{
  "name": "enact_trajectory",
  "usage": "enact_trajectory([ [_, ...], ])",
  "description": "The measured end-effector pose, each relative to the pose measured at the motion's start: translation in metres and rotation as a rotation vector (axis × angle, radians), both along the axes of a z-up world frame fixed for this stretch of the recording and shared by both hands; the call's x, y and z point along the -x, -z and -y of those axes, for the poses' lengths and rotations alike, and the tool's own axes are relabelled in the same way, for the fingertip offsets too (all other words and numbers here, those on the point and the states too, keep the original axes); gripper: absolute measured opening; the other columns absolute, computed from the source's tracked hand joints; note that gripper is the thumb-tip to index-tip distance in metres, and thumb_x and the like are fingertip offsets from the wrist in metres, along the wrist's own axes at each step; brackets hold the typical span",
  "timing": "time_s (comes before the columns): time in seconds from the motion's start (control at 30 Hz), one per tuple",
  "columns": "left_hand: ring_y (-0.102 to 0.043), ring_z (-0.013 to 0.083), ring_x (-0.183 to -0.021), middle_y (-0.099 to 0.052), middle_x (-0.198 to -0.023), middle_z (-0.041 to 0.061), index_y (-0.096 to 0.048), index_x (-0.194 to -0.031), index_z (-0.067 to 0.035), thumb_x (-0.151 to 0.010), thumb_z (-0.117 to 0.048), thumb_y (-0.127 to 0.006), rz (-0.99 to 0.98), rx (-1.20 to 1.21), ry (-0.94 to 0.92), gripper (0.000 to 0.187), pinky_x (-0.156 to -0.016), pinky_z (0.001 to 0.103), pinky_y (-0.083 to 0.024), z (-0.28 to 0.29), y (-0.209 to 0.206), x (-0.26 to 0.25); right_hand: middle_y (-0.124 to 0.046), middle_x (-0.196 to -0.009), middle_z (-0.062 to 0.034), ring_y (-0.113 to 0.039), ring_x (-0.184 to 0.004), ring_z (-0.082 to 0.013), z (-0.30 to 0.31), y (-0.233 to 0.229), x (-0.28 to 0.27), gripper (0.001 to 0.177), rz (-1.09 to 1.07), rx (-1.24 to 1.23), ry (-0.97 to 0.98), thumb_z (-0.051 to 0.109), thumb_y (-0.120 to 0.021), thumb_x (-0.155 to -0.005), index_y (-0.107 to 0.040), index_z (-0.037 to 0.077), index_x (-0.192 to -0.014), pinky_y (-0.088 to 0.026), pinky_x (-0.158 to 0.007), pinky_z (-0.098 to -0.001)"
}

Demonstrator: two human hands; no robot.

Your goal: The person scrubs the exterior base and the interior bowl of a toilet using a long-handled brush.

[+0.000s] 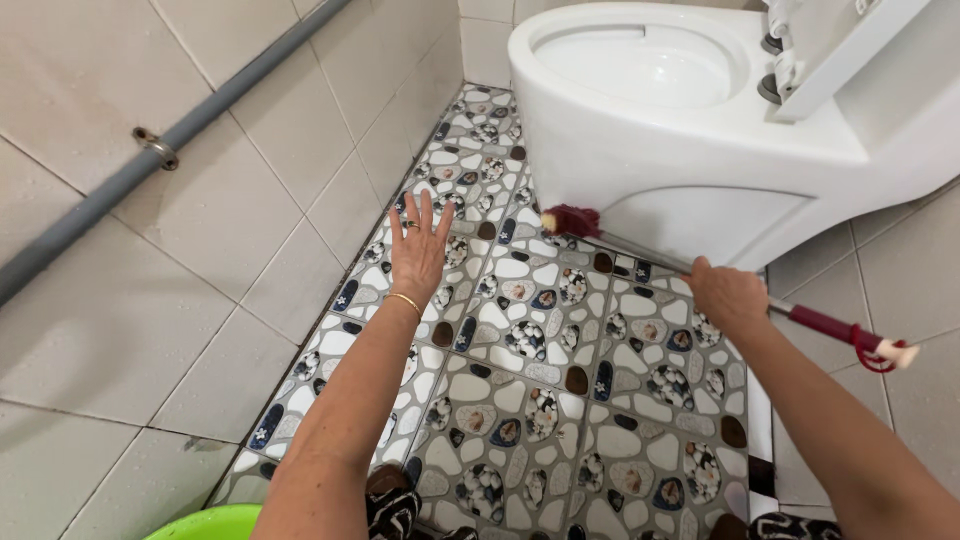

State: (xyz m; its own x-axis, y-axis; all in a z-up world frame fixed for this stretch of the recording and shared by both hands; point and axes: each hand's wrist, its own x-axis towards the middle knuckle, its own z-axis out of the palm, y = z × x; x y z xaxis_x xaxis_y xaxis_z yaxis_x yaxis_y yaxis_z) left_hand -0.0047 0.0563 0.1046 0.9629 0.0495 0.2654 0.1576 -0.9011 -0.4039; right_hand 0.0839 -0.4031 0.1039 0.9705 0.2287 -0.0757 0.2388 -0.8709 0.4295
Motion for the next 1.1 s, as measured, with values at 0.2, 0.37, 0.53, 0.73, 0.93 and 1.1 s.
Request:
enact_trajectory([
  [0.2, -0.005, 0.0358, -0.158, -0.004, -0.173, 0.015, -0.006, -0.168, -0.018, -0.099, -0.024, -0.055, 0.153, -0.041, 0.037, 0.085, -0.122, 0.062, -0.003, -0.001, -0.010, -0.004, -0.059, -0.061, -0.0030, -0.061, -0.052, -0.0227, 0.007, -0.012, -0.008, 0.051, 0.389, -0.299, -0.189, 0.053, -0.031, -0.115, -0.050, 0.009, -0.096, -0.046, -0.046, -0.0379],
  [0.37, -0.003, 0.0358, -0.157, -0.004, -0.172, 0.016, -0.002, -0.168, -0.016, -0.094, -0.019, -0.056, 0.045, -0.081, 0.009, 0.091, -0.120, 0.063, -0.001, 0.002, -0.009, 0.003, -0.065, -0.055, -0.0029, -0.065, -0.044, -0.0196, 0.010, -0.007, 0.008, 0.049, 0.015, -0.135, 0.022, 0.054, -0.031, -0.107, -0.048, 0.009, -0.097, -0.052, -0.039, -0.0343],
  [0.53, -0.004, 0.0386, -0.157, -0.009, -0.171, 0.018, 0.000, -0.168, -0.018, -0.094, -0.017, -0.056, 0.014, -0.033, 0.007, 0.092, -0.118, 0.067, 0.002, 0.005, -0.004, -0.002, -0.066, -0.062, -0.0059, -0.065, -0.050, -0.0234, 0.011, -0.014, 0.002, 0.050, 0.204, -0.249, -0.080, 0.051, -0.031, -0.113, -0.052, 0.008, -0.099, -0.052, -0.045, -0.0391],
  [0.73, -0.003, 0.0408, -0.156, -0.010, -0.171, 0.017, -0.002, -0.167, -0.025, -0.092, -0.016, -0.056, -0.026, -0.035, -0.006, 0.093, -0.115, 0.069, 0.004, 0.006, -0.005, 0.004, -0.070, -0.063, -0.0101, -0.070, -0.053, -0.0256, 0.008, -0.013, 0.011, 0.050, 0.014, -0.125, 0.025, 0.053, -0.033, -0.108, -0.051, 0.006, -0.101, -0.055, -0.046, -0.0401],
  [0.93, -0.009, 0.0407, -0.155, -0.018, -0.170, 0.016, -0.014, -0.165, -0.026, -0.093, -0.018, -0.054, 0.013, 0.002, 0.029, 0.083, -0.116, 0.069, -0.001, -0.002, 0.012, -0.006, -0.071, -0.074, -0.0174, -0.073, -0.062, -0.0344, -0.011, -0.032, 0.000, 0.048, 0.050, -0.406, -0.001, 0.046, -0.035, -0.113, -0.052, 0.003, -0.101, -0.061, -0.054, -0.0486],
  [1.1, -0.021, 0.0439, -0.154, -0.026, -0.167, 0.017, -0.031, -0.160, -0.020, -0.099, -0.022, -0.052, -0.194, 0.196, -0.061, 0.064, -0.115, 0.072, -0.014, -0.016, 0.036, -0.009, -0.067, -0.073, -0.0222, -0.061, -0.061, -0.0306, -0.054, 0.023, -0.022, 0.052, -0.135, -0.529, -0.058, 0.045, -0.056, -0.104, -0.063, -0.004, -0.091, -0.057, -0.060, -0.0488],
])
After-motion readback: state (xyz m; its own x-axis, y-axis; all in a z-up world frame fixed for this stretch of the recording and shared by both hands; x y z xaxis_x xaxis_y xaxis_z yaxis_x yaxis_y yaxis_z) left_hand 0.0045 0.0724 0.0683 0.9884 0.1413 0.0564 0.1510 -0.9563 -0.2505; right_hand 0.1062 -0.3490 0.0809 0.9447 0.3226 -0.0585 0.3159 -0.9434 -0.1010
